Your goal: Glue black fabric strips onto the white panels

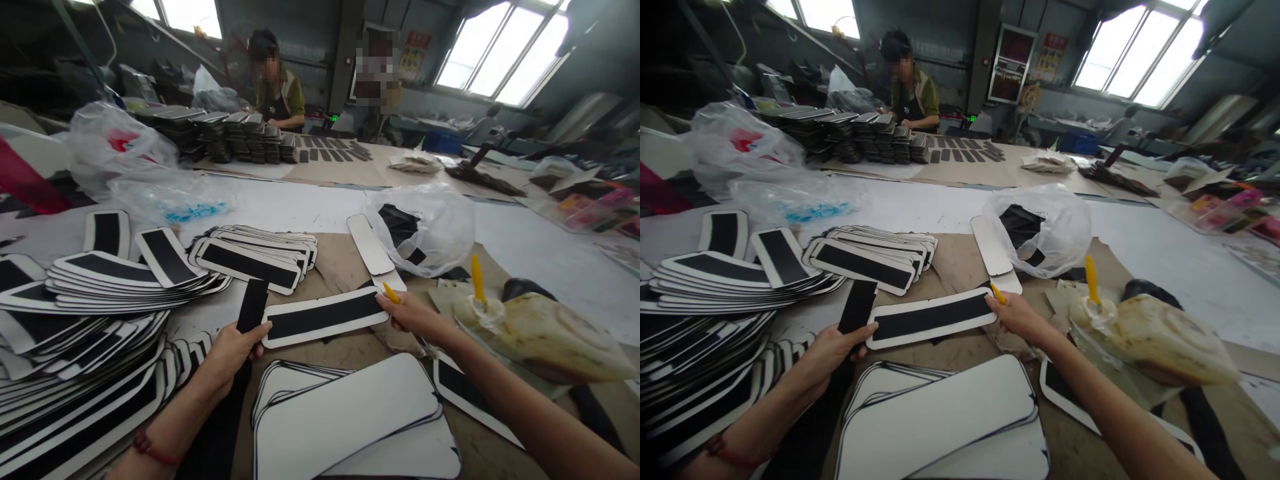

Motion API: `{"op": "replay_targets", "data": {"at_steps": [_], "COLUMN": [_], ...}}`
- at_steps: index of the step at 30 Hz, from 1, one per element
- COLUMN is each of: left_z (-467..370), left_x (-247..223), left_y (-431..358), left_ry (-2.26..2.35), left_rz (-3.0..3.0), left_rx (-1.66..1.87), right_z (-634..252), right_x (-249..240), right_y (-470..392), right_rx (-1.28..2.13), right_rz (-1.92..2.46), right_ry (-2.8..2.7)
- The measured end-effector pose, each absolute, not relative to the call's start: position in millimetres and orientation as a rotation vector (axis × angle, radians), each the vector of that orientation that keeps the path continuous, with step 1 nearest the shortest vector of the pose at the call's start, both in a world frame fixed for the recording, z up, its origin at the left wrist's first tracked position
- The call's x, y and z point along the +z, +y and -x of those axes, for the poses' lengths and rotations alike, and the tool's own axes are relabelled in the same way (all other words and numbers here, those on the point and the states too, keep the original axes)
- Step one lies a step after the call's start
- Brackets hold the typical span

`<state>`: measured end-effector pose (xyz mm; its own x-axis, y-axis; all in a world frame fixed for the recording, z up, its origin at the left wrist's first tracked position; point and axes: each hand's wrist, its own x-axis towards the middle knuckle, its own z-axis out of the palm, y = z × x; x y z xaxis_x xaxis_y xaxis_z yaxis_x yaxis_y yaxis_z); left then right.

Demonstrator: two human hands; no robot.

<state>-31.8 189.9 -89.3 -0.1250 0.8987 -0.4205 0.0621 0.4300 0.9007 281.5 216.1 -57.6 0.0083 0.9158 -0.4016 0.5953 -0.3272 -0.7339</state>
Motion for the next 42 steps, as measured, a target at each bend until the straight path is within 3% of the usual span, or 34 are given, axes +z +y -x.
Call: {"op": "replay_targets", "data": {"at_steps": [15, 42], "left_z": [29.8, 9.6], "left_x": [-72.2, -28.2], "left_y": [170.9, 120.8], "left_ry": [1.676, 1.540], "left_rz": [-0.774, -0.731], "left_rx": [1.088, 1.322], "right_z": [-266.3, -279.1], "right_x": [-8.5, 26.3], "right_y": [204.5, 154.9], "right_rx": [1.302, 1.195], "right_rz": [1.675, 1.566], "right_ry": [-1.382, -1.450]}}
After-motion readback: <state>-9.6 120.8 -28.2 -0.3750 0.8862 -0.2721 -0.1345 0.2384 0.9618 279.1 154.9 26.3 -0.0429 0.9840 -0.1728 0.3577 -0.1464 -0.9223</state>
